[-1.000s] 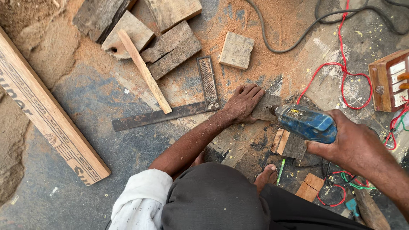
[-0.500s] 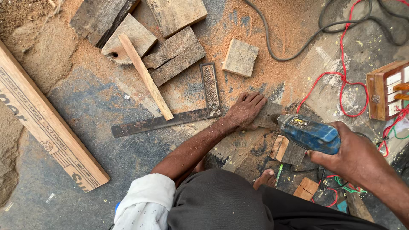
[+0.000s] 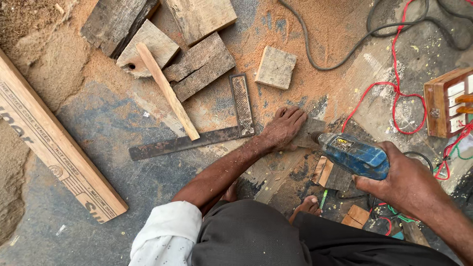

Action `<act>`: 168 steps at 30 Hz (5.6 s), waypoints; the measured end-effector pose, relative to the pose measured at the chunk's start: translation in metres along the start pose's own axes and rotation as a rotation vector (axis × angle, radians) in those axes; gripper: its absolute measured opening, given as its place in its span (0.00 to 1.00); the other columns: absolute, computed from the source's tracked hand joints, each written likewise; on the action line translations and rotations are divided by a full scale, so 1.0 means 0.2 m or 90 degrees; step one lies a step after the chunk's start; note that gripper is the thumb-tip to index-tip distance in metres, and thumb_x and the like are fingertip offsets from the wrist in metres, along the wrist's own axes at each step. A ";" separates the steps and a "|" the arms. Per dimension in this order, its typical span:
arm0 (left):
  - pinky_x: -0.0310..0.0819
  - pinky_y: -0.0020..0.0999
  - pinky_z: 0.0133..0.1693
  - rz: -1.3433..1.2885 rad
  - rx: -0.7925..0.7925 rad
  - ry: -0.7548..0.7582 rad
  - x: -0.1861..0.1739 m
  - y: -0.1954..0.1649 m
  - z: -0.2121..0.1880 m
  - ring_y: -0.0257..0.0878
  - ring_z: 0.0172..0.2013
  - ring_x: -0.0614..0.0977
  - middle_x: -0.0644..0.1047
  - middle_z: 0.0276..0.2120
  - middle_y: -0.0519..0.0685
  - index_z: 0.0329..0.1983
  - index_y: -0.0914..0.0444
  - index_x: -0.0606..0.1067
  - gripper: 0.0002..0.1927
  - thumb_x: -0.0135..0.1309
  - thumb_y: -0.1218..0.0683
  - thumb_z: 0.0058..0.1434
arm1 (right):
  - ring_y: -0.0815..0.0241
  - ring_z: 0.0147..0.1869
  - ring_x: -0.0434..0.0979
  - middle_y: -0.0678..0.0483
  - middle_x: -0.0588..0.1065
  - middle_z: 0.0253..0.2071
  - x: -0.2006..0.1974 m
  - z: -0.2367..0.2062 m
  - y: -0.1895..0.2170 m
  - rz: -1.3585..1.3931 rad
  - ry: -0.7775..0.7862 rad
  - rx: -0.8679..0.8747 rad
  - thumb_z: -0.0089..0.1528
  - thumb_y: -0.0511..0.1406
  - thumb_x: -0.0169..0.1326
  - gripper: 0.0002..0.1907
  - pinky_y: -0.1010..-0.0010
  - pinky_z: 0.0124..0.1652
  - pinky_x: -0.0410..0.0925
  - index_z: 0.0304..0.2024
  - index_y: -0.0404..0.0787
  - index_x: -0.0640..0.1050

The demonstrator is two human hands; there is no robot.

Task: The person marks a small wooden block with a pencil, then uses a power drill to create holes in several blocks. They align the blocks and use a hammer to drive nails into the drilled holes, assembling them into a small structure.

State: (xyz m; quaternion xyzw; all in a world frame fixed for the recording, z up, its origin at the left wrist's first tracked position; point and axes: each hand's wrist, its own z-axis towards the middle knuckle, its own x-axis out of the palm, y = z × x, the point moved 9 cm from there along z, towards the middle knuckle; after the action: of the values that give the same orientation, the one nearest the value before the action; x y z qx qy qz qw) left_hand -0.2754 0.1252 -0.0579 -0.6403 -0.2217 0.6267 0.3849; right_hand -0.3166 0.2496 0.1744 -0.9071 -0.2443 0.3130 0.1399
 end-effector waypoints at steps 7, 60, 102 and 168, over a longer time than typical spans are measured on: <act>0.45 0.57 0.71 0.013 -0.006 0.015 0.02 0.01 0.01 0.54 0.72 0.57 0.61 0.69 0.60 0.71 0.69 0.55 0.62 0.75 0.43 0.38 | 0.51 0.30 0.85 0.40 0.83 0.32 0.03 0.03 -0.02 0.055 0.003 -0.015 0.54 0.50 0.67 0.54 0.62 0.28 0.81 0.74 0.34 0.58; 0.44 0.62 0.70 0.114 -0.166 0.043 -0.04 -0.09 -0.03 0.55 0.72 0.54 0.59 0.70 0.59 0.73 0.66 0.50 0.62 0.69 0.32 0.46 | 0.54 0.47 0.84 0.42 0.82 0.45 0.22 -0.26 -0.84 0.602 -0.400 -0.228 0.48 0.42 0.72 0.45 0.62 0.48 0.76 0.63 0.31 0.71; 0.51 0.54 0.68 0.095 -0.129 -0.056 -0.10 0.08 -0.04 0.48 0.71 0.58 0.62 0.67 0.54 0.74 0.62 0.52 0.62 0.68 0.31 0.44 | 0.54 0.32 0.86 0.43 0.79 0.29 -0.13 -0.03 -0.03 0.147 -0.138 -0.078 0.53 0.53 0.69 0.51 0.61 0.35 0.78 0.67 0.29 0.65; 0.43 0.55 0.71 0.092 -0.109 0.019 0.01 0.12 0.01 0.55 0.72 0.54 0.57 0.69 0.61 0.73 0.70 0.50 0.62 0.69 0.35 0.47 | 0.48 0.46 0.87 0.40 0.82 0.44 -0.20 0.04 0.12 0.084 -0.119 -0.126 0.49 0.51 0.71 0.49 0.58 0.48 0.78 0.65 0.36 0.66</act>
State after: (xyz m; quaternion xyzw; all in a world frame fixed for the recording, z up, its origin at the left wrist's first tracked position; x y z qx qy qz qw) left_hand -0.2824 0.1134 -0.0770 -0.6942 -0.2219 0.6220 0.2862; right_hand -0.3404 0.2099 0.1785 -0.8973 -0.2260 0.3791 0.0054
